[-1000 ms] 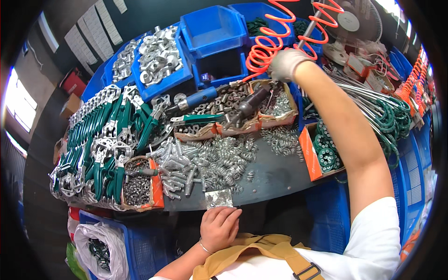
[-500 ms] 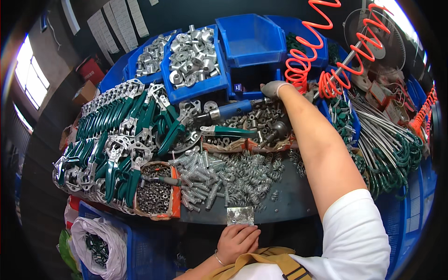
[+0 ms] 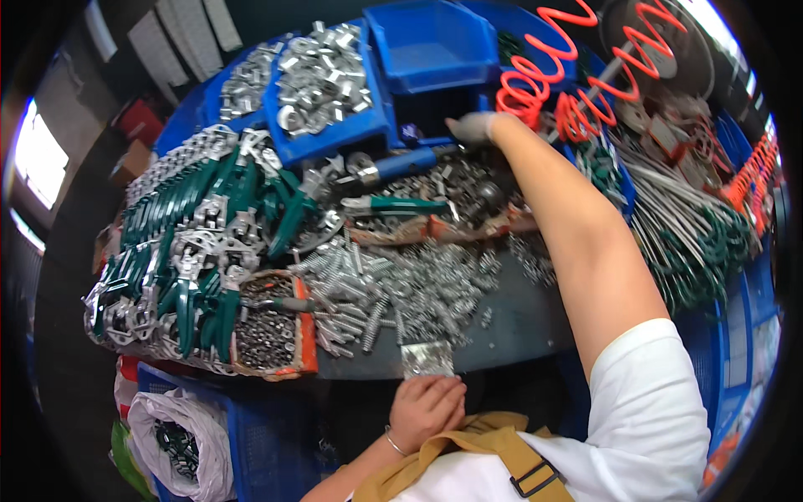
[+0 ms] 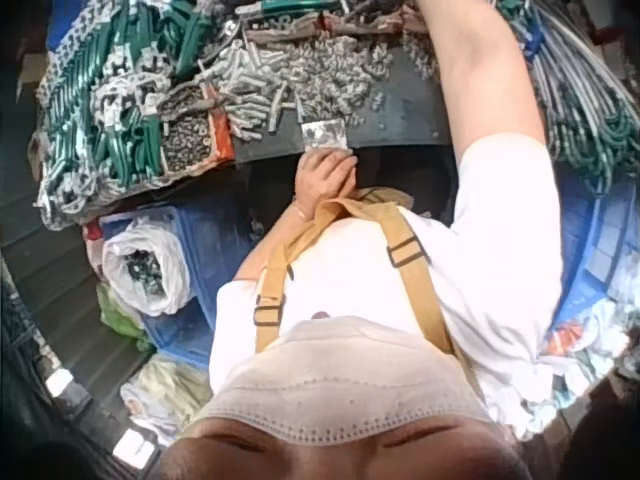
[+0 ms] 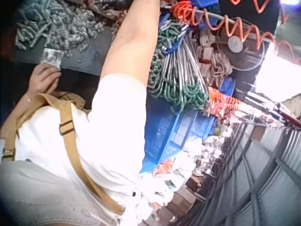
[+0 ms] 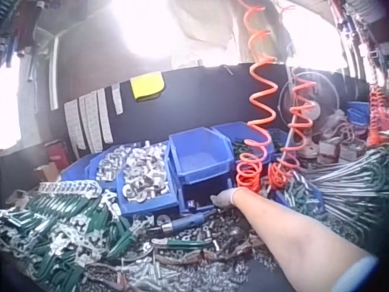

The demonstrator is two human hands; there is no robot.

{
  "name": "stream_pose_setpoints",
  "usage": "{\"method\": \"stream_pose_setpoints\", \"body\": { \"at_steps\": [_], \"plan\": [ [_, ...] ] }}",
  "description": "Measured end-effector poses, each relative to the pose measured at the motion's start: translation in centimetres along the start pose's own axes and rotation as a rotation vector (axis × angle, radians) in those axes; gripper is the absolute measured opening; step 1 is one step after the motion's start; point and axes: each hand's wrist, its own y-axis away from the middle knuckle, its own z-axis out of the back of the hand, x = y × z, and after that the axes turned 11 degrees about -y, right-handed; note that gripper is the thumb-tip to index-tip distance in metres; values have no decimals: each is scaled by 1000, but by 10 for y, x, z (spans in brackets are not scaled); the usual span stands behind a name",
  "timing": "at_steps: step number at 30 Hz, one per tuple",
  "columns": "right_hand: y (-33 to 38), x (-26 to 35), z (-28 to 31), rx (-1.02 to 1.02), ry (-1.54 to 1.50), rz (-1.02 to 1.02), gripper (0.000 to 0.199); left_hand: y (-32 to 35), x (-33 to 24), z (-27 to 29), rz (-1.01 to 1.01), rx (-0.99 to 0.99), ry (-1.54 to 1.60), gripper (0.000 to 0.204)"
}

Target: The person assembles small metal pins into plastic or metal components by hand and with pliers.

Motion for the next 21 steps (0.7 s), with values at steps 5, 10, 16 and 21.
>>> {"method": "stream_pose_setpoints", "body": {
  "at_steps": [5, 10, 16, 21],
  "plan": [
    [99, 40, 18, -266, 410, 155, 32, -2, -3, 3, 15, 9, -33, 23],
    [194, 15, -49, -614, 268, 294, 18, -5, -4, 17, 64, 54, 139, 22],
    [199, -49, -168, -539, -141, 242, 25, -47, 8, 32, 55, -53, 115, 24],
    [186, -65, -189, -671, -194, 324, 28, -106, 14, 6, 270, 24, 364, 24]
  ]
}}
